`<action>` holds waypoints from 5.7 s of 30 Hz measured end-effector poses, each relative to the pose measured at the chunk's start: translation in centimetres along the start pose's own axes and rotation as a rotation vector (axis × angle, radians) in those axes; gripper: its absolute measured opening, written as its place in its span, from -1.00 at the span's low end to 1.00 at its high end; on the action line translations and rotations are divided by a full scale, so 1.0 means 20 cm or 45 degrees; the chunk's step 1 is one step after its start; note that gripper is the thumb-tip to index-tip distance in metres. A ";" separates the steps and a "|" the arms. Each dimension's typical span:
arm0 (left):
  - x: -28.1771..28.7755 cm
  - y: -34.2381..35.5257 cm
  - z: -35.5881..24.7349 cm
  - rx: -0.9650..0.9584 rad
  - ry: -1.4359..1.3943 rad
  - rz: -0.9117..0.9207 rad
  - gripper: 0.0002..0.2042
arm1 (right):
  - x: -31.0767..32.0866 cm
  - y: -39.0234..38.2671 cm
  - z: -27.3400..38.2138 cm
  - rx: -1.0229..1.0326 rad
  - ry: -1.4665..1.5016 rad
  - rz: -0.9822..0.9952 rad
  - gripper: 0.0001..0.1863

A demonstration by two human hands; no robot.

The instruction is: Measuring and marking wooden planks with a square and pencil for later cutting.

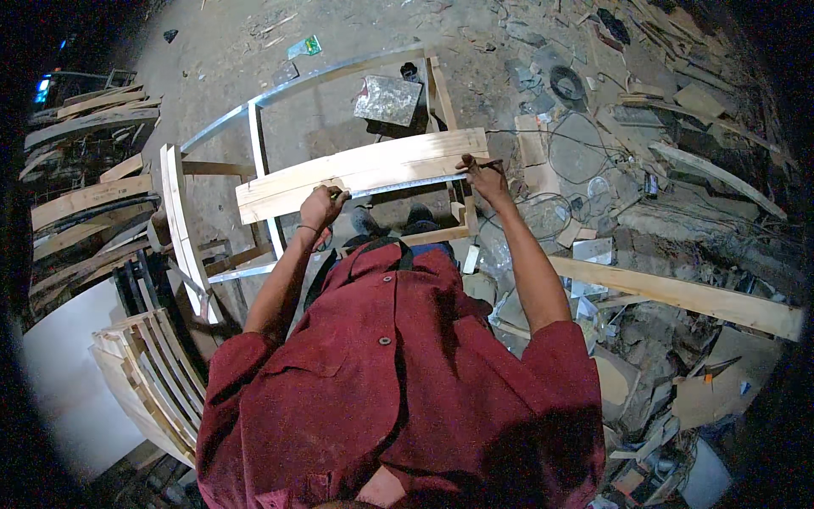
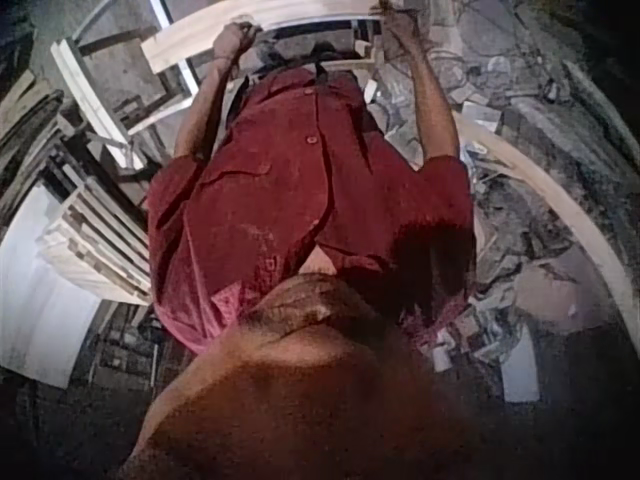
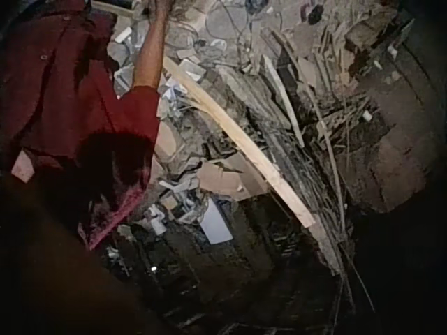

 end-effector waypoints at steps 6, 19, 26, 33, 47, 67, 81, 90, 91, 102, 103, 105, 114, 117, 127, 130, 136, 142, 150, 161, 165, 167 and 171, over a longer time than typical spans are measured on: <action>0.02 0.00 -0.02 -0.013 -0.029 -0.027 -0.64 | -0.01 0.08 -0.03 0.212 -0.030 -0.109 -0.72; 0.04 0.01 -0.03 -0.031 -0.046 0.005 -0.63 | -0.02 0.12 -0.08 0.138 -0.466 0.007 -0.64; 0.04 0.01 -0.03 0.015 -0.057 0.088 -0.61 | -0.02 0.17 -0.14 0.122 -0.587 0.016 -0.66; 0.02 0.02 -0.01 -0.044 -0.024 0.034 -0.62 | -0.02 0.18 -0.16 0.142 -0.599 -0.015 -0.61; 0.02 0.02 0.00 -0.015 -0.025 0.037 -0.62 | -0.27 0.08 0.06 0.417 -0.423 0.070 -0.72; 0.01 0.02 0.00 -0.035 0.008 0.003 -0.61 | -0.31 0.09 0.05 0.327 -0.435 0.077 -0.69; 0.00 0.02 0.02 -0.012 0.007 0.025 -0.64 | -0.32 0.12 0.02 0.276 -0.434 0.033 -0.68; 0.02 0.01 0.03 -0.036 -0.037 -0.036 -0.62 | -0.28 0.06 -0.02 0.098 -0.059 -0.098 -0.75; 0.01 0.01 0.03 -0.040 -0.036 -0.002 -0.62 | -0.28 0.05 -0.04 0.079 -0.005 -0.180 -0.77; 0.21 -0.18 0.54 -0.013 -0.014 -0.045 -0.65 | -0.75 -0.07 0.02 0.053 -0.120 -0.253 -0.78; 0.25 -0.21 0.65 0.017 -0.008 -0.046 -0.64 | -0.82 -0.07 0.05 -0.002 -0.086 -0.214 -0.78; 0.34 -0.28 0.90 0.085 0.036 0.000 -0.61 | -1.04 -0.03 0.16 0.197 -0.097 -0.213 -0.78; 0.56 -0.48 1.55 0.174 0.006 -0.034 -0.65 | -2.21 0.04 0.54 0.626 -0.235 0.105 -0.80; 0.57 -0.49 1.60 0.207 -0.021 0.017 -0.65 | -2.50 0.03 0.59 0.635 -0.304 0.160 -0.76; 0.59 -0.49 1.63 0.132 0.002 -0.009 -0.66 | -2.77 0.04 0.60 0.576 -0.431 0.205 -0.73; 0.56 -0.48 1.66 0.141 0.009 -0.004 -0.66 | -2.80 0.03 0.62 0.607 -0.478 0.218 -0.71; 0.54 -0.47 1.65 0.068 0.097 -0.030 -0.65 | -2.88 0.03 0.63 0.580 -0.438 0.241 -0.72; 0.54 -0.45 1.64 0.111 0.207 0.059 -0.71 | -2.90 0.05 0.60 0.608 -0.463 0.211 -0.73; 0.52 -0.44 1.65 0.097 0.211 0.013 -0.75 | -2.90 0.07 0.58 0.473 -0.438 0.252 -0.70; 0.53 -0.44 1.66 0.112 0.166 0.051 -0.77 | -2.90 0.07 0.57 0.523 -0.415 0.238 -0.72; 0.53 -0.44 1.66 0.098 0.136 0.044 -0.72 | -2.90 0.08 0.55 0.492 -0.321 0.234 -0.72; 0.53 -0.44 1.66 0.111 0.132 0.063 -0.70 | -2.90 0.08 0.55 0.506 -0.340 0.231 -0.72; 0.54 -0.43 1.66 0.094 0.136 0.046 -0.69 | -2.90 0.07 0.58 0.659 -0.477 0.236 -0.75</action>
Point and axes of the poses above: each hand's wrist, its own y-axis towards the middle knuckle, its own x-axis out of the back of the hand, z = x × y, the point moved 5 cm from there along y, towards the middle knuckle, and after that the axes turned 6 degrees about -x, right-handed, at the moved point
